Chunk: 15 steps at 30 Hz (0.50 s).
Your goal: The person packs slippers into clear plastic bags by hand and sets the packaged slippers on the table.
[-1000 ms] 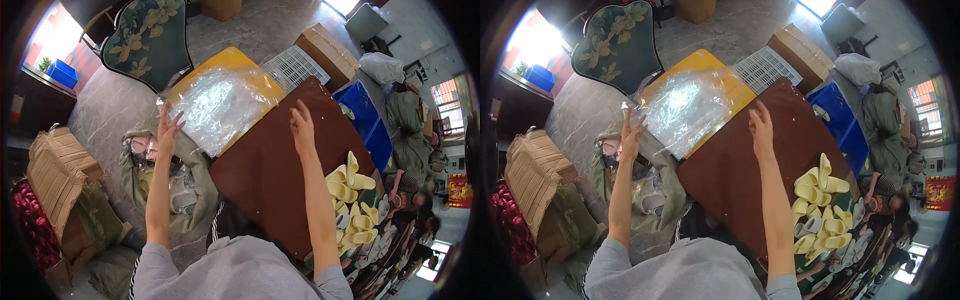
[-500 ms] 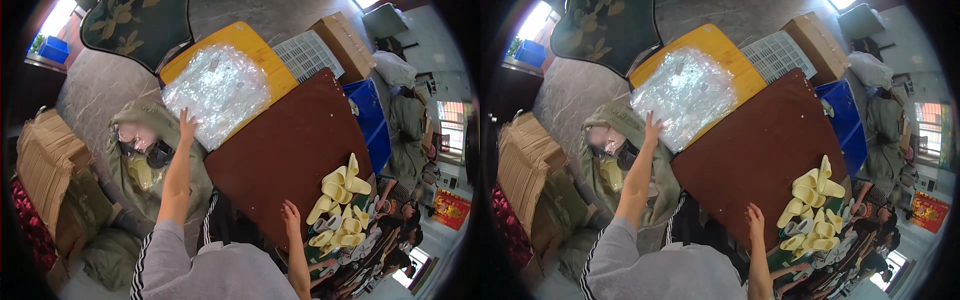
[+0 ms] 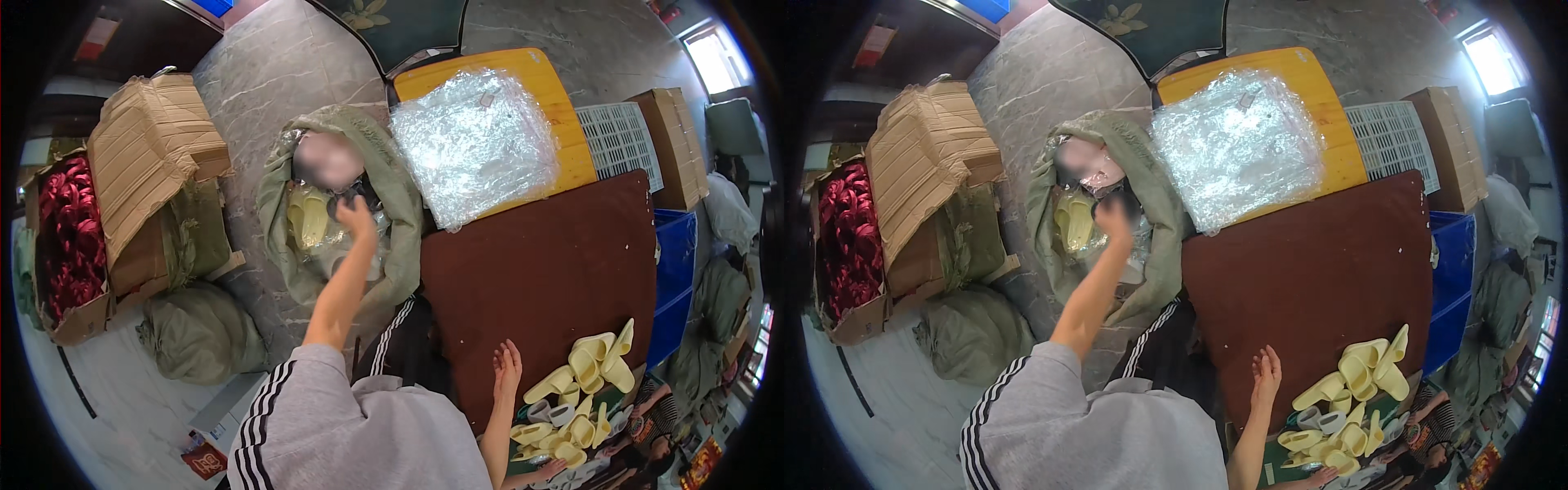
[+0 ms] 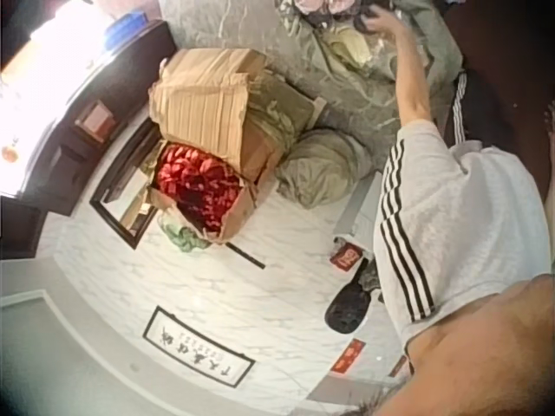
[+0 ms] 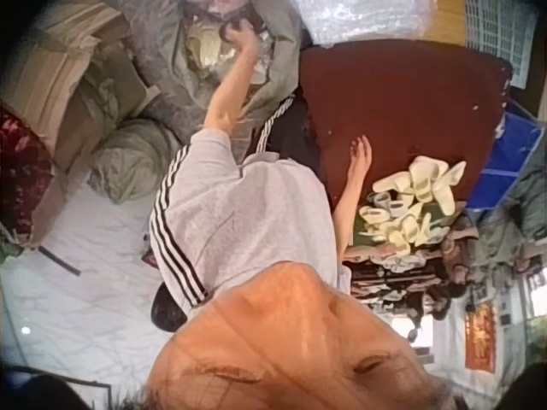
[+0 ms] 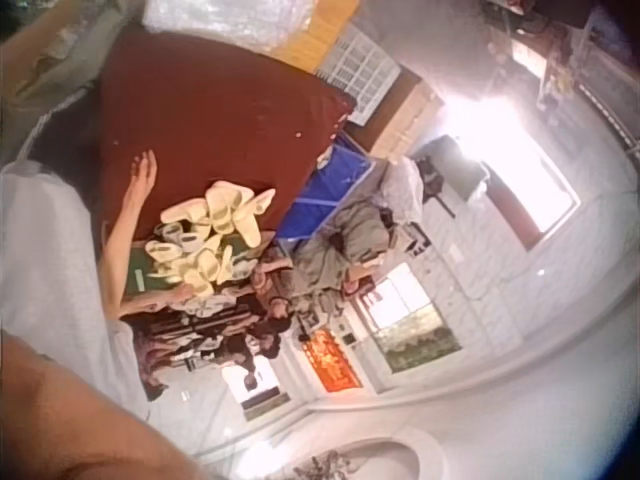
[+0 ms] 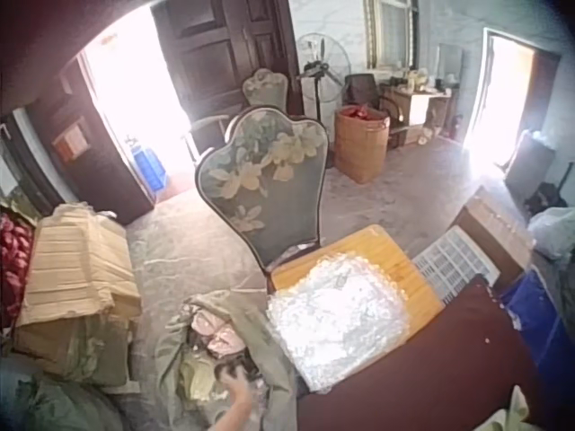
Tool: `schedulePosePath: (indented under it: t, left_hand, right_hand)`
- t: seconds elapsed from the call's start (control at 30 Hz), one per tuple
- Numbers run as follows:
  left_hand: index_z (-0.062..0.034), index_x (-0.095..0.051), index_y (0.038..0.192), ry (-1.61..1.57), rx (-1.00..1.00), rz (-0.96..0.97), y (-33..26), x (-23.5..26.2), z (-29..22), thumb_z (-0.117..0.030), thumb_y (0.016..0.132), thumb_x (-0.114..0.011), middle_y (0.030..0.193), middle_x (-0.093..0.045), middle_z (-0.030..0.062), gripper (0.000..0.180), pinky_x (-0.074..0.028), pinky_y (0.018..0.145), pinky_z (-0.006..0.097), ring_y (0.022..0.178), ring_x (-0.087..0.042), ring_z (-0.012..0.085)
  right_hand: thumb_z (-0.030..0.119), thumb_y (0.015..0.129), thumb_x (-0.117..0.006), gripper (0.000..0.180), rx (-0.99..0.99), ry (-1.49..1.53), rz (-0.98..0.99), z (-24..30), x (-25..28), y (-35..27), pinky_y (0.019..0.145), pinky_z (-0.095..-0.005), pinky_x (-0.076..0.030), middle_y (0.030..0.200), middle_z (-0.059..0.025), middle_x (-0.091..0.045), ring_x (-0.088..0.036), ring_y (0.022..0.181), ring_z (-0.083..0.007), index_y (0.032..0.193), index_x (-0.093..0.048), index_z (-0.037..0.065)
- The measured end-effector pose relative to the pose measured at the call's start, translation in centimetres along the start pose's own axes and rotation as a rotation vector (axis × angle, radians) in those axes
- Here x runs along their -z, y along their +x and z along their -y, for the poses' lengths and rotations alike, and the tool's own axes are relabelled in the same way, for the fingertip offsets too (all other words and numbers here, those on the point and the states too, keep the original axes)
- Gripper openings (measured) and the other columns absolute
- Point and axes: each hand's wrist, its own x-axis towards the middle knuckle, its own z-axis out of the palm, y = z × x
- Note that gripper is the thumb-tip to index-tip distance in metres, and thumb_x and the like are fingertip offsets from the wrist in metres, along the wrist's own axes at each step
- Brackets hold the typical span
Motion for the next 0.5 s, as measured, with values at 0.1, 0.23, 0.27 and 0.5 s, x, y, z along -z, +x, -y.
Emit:
schedulePosePath:
  t: [0.1,0.23,0.27,0.5]
  left_hand:
    - [0.0055,-0.05,0.12,-0.096,0.242,0.017,7.2,2.2,1.4,-0.044,0.081,-0.068,0.111,-0.055,0.0196,0.066,-0.043,0.089,0.04,0.1,-0.055,0.0305]
    - [-0.0047,-0.053,0.115,-0.307,0.533,0.294,13.2,0.6,1.1,-0.044,0.082,-0.068,0.102,-0.061,0.0104,0.053,-0.05,0.066,0.036,0.081,-0.062,0.0255]
    - [-0.005,-0.052,0.116,-0.349,0.505,0.341,13.3,-0.4,1.0,-0.042,0.081,-0.069,0.099,-0.063,0.0122,0.054,-0.053,0.063,0.038,0.078,-0.065,0.0259]
    - [-0.0034,-0.046,0.12,-0.451,0.579,0.241,10.8,0.6,1.1,-0.008,0.087,-0.056,0.11,-0.056,0.0144,0.035,-0.058,0.071,0.048,0.088,-0.063,0.0322]
  right_hand:
    - [0.017,0.093,-0.057,0.033,-0.043,-0.026,0.004,-1.4,0.1,0.2,0.083,-0.0262,-0.046,0.118,-0.0055,-0.057,-0.057,0.096,-0.0133,0.125,-0.054,0.008]
    - [0.017,0.093,-0.057,0.033,-0.086,-0.037,-0.03,-3.5,1.3,-0.2,0.083,-0.0265,-0.046,0.118,-0.0058,-0.057,-0.057,0.096,-0.0136,0.125,-0.054,0.009]
    - [0.018,0.093,-0.057,0.034,-0.11,-0.061,-0.042,-4.0,1.6,-0.3,0.084,-0.0272,-0.046,0.118,-0.006,-0.057,-0.057,0.097,-0.0138,0.126,-0.054,0.009]
    - [0.02,0.093,-0.057,0.035,-0.115,-0.108,-0.041,-5.2,2.6,-1.1,0.086,-0.0281,-0.046,0.117,-0.005,-0.058,-0.058,0.097,-0.0139,0.127,-0.053,0.009]
